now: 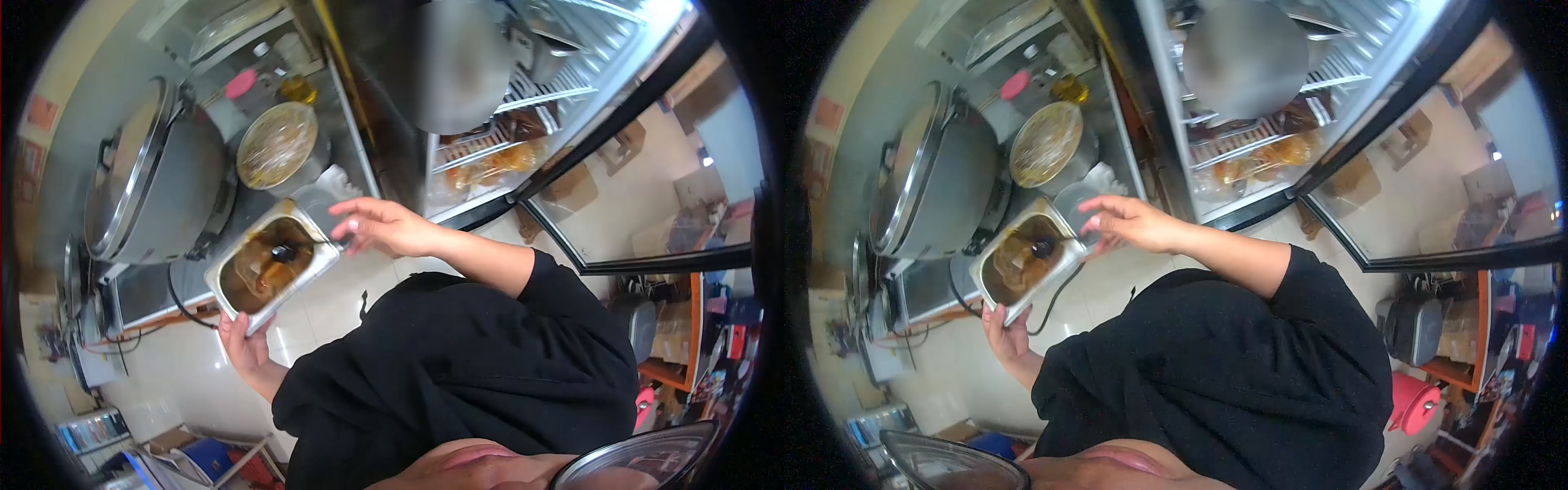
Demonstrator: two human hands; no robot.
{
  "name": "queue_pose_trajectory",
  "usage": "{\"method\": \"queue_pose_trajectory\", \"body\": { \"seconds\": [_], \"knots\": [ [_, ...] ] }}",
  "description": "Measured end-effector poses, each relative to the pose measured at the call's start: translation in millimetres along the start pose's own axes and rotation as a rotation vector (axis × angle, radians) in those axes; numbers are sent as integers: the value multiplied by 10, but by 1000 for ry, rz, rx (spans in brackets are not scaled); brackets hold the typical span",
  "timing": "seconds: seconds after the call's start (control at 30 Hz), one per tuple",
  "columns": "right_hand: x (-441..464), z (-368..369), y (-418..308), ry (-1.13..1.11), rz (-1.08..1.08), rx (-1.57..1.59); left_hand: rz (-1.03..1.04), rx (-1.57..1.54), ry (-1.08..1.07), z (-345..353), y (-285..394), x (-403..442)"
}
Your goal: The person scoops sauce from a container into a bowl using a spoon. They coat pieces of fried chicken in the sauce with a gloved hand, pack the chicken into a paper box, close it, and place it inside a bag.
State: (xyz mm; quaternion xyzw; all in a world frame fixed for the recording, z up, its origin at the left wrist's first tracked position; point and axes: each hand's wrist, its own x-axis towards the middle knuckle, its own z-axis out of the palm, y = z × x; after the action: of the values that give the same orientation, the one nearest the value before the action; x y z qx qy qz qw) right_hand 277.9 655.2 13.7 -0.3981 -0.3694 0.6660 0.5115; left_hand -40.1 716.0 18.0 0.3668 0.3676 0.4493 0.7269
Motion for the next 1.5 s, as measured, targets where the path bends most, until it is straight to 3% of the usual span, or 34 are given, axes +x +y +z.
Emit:
{"method": "queue_pose_trajectory", "body": {
  "seconds": [0.1, 0.13, 0.23, 0.37, 0.47, 0.57, 0.63, 0.67, 0.7, 0.77, 0.87, 0.93, 0.97, 1.23, 1.5],
  "knots": [
    [-694, -454, -443, -107, 28, 226, -154, -16, -148, 833, -205, -135],
    [-914, -482, -704, 8, 10, 86, -189, -55, -224, 1094, -272, -119],
    [-1582, -972, -964, 206, 7, 150, -248, -68, -334, 1964, -530, -139],
    [-2370, -1471, -1157, 297, -7, 170, -287, 10, -533, 2803, -872, -26],
    [-3039, -1810, -1474, 395, -254, 251, -289, -85, -689, 3650, -1171, 68],
    [-3330, -2059, -1622, 452, -549, 310, -434, -335, -736, 4517, -1273, 59],
    [-3465, -2179, -1807, 636, -643, 273, -461, -383, -908, 4853, -1409, 200],
    [-3488, -2258, -1844, 706, -713, 296, -396, -411, -873, 4939, -1592, 361],
    [-3577, -2429, -1849, 601, -739, 320, -334, -402, -771, 4985, -1728, 523],
    [-3532, -2621, -1886, 650, -813, 347, -248, -278, -437, 5142, -1842, 723],
    [-3235, -2714, -2028, 806, -927, 288, -54, -176, -325, 5343, -1835, 939],
    [-3035, -2784, -2100, 756, -1012, 208, -55, -164, -345, 5482, -1797, 1074],
    [-2894, -2861, -2130, 875, -1028, 235, -56, -158, -355, 5534, -1779, 1132],
    [-2065, -3321, -2328, 949, -944, 300, -222, -428, -467, 5616, -1862, 1352],
    [-1779, -3709, -2329, 888, -803, 283, -97, -440, -472, 5409, -1916, 1285]
  ]
}}
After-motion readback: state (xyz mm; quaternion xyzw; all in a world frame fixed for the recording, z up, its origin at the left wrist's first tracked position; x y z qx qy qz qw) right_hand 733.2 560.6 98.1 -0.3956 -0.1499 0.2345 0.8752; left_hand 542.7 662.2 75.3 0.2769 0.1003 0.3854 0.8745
